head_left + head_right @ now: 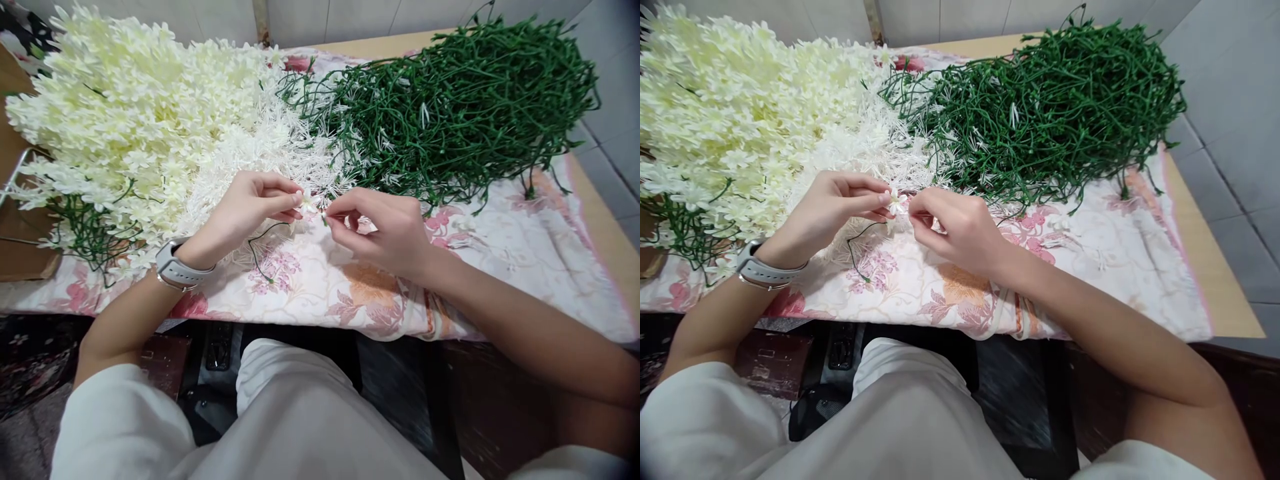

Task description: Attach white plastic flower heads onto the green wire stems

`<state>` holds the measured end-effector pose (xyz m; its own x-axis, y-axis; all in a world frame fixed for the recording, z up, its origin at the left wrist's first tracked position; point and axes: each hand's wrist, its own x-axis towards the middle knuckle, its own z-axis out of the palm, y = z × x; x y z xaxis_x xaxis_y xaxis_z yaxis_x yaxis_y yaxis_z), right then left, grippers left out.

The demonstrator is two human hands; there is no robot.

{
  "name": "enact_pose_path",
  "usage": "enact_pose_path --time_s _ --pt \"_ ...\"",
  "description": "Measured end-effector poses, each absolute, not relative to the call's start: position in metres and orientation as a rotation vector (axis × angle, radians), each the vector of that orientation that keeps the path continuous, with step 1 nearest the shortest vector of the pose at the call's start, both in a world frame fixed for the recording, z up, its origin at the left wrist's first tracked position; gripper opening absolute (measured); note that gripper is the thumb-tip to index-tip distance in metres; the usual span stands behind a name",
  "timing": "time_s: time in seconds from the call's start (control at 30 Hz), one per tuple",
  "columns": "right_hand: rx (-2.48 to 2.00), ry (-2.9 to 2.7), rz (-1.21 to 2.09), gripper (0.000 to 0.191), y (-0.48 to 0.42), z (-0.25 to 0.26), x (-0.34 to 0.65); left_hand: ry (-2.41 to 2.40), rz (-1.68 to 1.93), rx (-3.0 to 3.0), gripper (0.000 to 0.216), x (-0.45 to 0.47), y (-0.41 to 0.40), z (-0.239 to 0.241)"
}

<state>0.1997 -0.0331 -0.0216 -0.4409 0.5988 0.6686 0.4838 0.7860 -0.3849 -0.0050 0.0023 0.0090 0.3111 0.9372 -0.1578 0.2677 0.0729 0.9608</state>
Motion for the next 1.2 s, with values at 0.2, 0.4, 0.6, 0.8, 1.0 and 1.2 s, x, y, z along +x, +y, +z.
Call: enact_pose_path --time_s 0.2,0.4,0.6,0.8,1.0,1.2 --pt "-0.781 -2.131 -0.078 0.013 -0.035 -0.023 0.199 1.139 0.677 1.488 0.017 0.0 -0.011 0.01" --pt "-0.778 -2.145 -0.113 0.015 -0.034 -0.025 0.199 1.106 0.697 1.502 0.018 0.001 -0.016 0.014" --pt "-0.769 -2.127 -0.205 0.015 -0.034 -0.024 0.199 1.066 0.696 1.494 0.019 0.002 -0.016 0.013" --pt "-0.772 -2.113 -0.218 0.015 -0.035 -0.024 0.199 1.059 0.709 1.509 0.017 0.001 -0.016 0.011" --pt "-0.787 -2.127 -0.2 0.014 -0.035 -0.023 0.198 1.042 0.7 1.449 0.017 0.001 -0.015 0.012" --pt "-0.871 -2.043 -0.03 0.013 -0.036 -0.023 0.198 1.018 0.724 1.37 0.035 -0.002 -0.014 0.011"
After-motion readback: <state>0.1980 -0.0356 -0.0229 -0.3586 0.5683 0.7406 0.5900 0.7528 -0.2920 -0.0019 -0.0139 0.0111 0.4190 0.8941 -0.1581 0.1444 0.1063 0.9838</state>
